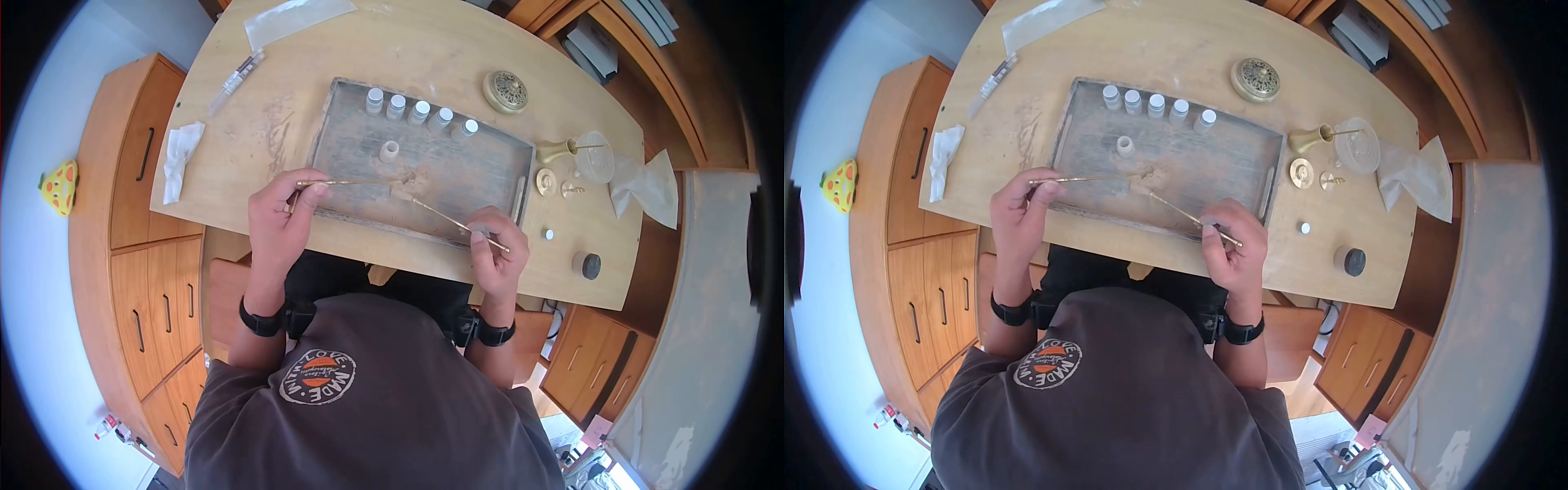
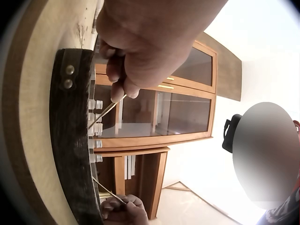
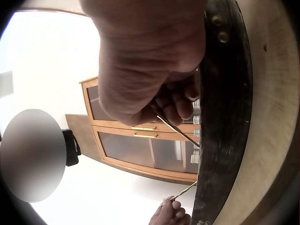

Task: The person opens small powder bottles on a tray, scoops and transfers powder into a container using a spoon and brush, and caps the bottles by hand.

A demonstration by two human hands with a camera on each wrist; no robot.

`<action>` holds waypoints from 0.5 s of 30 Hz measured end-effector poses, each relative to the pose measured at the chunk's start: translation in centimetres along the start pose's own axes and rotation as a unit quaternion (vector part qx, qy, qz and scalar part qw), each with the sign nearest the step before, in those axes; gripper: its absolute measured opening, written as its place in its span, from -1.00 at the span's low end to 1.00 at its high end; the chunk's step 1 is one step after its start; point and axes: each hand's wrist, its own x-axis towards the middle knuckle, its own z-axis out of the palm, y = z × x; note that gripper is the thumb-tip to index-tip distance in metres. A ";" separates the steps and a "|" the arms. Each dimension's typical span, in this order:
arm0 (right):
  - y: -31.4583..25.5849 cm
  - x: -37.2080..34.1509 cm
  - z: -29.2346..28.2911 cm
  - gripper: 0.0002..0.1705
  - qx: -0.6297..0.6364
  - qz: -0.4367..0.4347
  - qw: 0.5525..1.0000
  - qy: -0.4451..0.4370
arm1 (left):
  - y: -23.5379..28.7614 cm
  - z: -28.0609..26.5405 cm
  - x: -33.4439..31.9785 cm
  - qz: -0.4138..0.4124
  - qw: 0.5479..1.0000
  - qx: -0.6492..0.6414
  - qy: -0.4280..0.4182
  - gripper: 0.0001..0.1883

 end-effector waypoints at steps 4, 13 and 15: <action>-0.1 0.1 0.0 -0.89 0.000 -0.006 1.000 0.001 | -0.1 0.1 0.0 -0.001 1.000 -0.009 -0.005 -0.89; 0.4 -0.3 -0.2 -0.90 0.037 -0.010 0.999 0.017 | 0.0 0.3 0.0 -0.008 1.000 -0.010 -0.005 -0.88; 0.4 -0.5 -0.4 -0.91 0.052 -0.004 0.998 0.025 | 0.1 0.3 0.0 -0.012 1.000 -0.004 0.000 -0.88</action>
